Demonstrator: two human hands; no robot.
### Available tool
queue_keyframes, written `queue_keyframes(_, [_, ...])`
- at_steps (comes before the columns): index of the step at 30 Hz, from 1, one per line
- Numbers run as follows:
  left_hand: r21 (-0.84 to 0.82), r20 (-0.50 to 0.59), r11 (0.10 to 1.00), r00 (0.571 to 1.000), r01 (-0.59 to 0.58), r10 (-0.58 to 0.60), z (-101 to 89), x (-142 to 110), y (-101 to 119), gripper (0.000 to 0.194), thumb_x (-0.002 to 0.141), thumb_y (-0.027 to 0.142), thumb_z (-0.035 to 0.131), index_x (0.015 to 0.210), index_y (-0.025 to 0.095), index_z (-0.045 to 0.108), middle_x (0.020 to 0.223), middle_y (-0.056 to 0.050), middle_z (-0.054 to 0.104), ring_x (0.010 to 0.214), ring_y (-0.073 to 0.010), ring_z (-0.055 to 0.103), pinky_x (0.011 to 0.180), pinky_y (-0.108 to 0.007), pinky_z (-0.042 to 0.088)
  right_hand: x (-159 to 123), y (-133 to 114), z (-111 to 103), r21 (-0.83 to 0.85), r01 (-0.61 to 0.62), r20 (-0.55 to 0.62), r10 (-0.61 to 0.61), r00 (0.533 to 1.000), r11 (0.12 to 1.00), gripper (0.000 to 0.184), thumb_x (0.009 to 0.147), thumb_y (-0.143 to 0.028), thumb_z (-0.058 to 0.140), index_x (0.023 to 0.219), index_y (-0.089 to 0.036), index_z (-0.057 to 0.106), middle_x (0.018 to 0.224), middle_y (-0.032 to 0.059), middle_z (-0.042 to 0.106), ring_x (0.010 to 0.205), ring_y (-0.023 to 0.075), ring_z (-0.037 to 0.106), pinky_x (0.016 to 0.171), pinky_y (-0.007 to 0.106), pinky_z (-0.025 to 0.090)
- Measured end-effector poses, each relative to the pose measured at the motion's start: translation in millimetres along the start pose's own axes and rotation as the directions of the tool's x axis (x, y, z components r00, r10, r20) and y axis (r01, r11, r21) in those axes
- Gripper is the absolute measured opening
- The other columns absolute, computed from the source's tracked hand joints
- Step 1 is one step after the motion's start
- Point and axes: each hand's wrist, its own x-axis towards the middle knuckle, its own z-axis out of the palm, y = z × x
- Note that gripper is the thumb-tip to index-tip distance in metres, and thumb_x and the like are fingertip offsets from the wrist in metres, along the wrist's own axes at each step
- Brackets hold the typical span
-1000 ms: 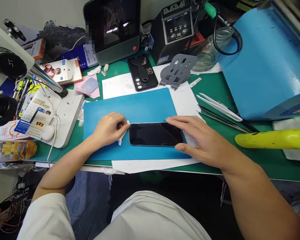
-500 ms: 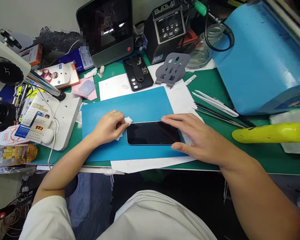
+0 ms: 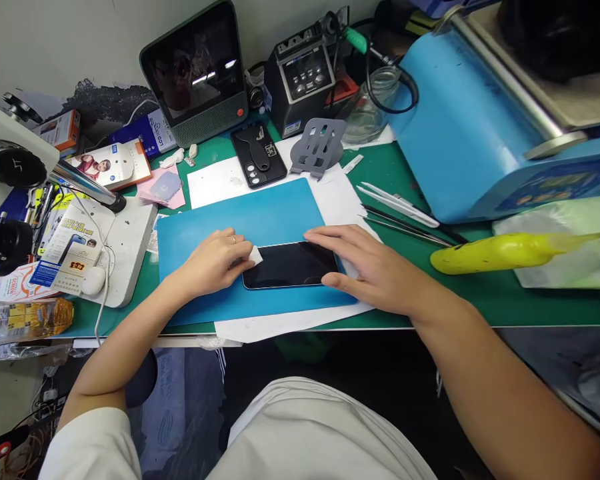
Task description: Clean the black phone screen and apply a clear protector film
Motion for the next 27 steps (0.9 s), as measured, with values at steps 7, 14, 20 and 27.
queue_keyframes(7, [0.237,-0.176,0.953,0.973,0.188,-0.148,20.1,-30,58,0.027,0.109,0.030,0.049,0.124,0.014,0.065,0.137,-0.014,0.069,0.123,-0.0308,0.063,0.091,-0.042,0.052,-2,-1,3,0.016,-0.021,-0.005,0.021,1.000,1.000,0.069,0.103,-0.068,0.043,0.156,-0.024,0.050,0.153,0.0153,0.058,0.141,0.0352,0.055,0.114,0.055,0.052])
queue_keyframes(14, [0.268,-0.262,0.905,0.929,0.331,-0.262,38.2,-60,101,0.053,0.111,0.039,0.044,0.154,0.009,0.048,0.171,-0.018,0.036,0.160,-0.0385,0.032,0.125,-0.056,0.038,-1,-4,1,0.027,-0.030,0.016,0.030,0.999,0.999,0.083,0.100,-0.074,0.037,0.166,-0.023,0.030,0.162,0.0167,0.051,0.148,0.0354,0.050,0.118,0.057,0.048])
queue_keyframes(20, [0.190,-0.198,0.904,0.917,0.384,-0.347,45.2,-44,116,0.058,0.113,0.044,0.035,0.154,0.007,0.049,0.164,-0.018,0.046,0.156,-0.0317,0.041,0.127,-0.050,0.041,-2,-2,5,0.068,-0.036,-0.016,0.038,0.999,0.997,0.081,0.101,-0.073,0.035,0.167,-0.027,0.026,0.165,0.0145,0.048,0.151,0.0349,0.047,0.120,0.058,0.046])
queue_keyframes(27, [0.158,-0.175,0.882,0.891,0.445,-0.418,50.5,-25,115,0.064,0.112,0.043,0.033,0.161,0.003,0.037,0.170,-0.021,0.034,0.160,-0.0330,0.031,0.128,-0.052,0.039,0,2,10,0.104,-0.006,-0.060,0.013,0.998,0.995,0.084,0.101,-0.073,0.035,0.169,-0.028,0.019,0.164,0.0151,0.049,0.150,0.0349,0.047,0.120,0.059,0.045])
